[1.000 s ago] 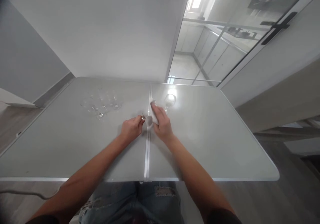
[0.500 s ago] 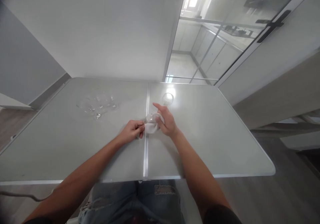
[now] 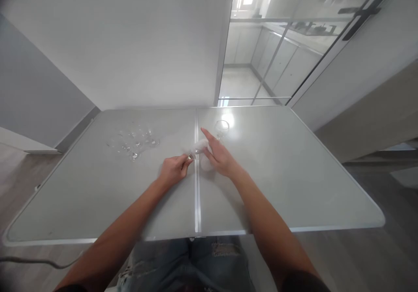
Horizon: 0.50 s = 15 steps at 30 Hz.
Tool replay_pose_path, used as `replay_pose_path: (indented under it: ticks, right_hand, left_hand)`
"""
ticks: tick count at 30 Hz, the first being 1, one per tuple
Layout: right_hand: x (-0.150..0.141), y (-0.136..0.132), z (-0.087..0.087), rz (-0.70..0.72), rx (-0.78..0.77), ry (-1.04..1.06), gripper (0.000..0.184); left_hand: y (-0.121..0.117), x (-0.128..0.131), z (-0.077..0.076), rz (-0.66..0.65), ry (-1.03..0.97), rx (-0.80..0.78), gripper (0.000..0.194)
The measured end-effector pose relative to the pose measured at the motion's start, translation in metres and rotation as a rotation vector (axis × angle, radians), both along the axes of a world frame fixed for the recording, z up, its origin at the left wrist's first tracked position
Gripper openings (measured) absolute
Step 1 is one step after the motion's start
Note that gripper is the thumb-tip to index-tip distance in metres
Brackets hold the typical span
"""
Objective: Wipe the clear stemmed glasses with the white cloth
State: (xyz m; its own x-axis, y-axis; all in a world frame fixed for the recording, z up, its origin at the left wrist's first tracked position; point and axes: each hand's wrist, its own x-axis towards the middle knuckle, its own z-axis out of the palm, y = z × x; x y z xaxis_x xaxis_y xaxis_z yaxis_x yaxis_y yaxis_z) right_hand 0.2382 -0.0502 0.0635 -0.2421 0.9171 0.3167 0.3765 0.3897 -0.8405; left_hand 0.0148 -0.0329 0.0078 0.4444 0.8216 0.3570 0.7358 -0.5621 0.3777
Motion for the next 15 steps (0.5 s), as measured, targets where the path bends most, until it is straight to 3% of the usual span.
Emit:
replay_pose_path:
  ticks: [5,10,12,15]
  right_hand:
    - [0.0,-0.001,0.003,0.071,-0.133,0.021,0.049]
    - [-0.001,-0.001,0.005,-0.092,-0.147,0.303,0.051]
    - [-0.002,-0.001,0.007,-0.143,-0.092,0.279,0.054]
    - [-0.003,-0.002,0.009,-0.077,-0.03,0.091,0.055]
  left_hand:
    - [0.002,-0.008,-0.006,-0.048,0.029,0.066,0.031]
    - [0.0,-0.003,-0.007,-0.153,-0.094,0.015,0.031]
    - [-0.003,0.003,-0.008,-0.132,-0.124,0.006,0.033]
    - [-0.004,0.008,-0.011,-0.063,-0.096,0.026,0.033]
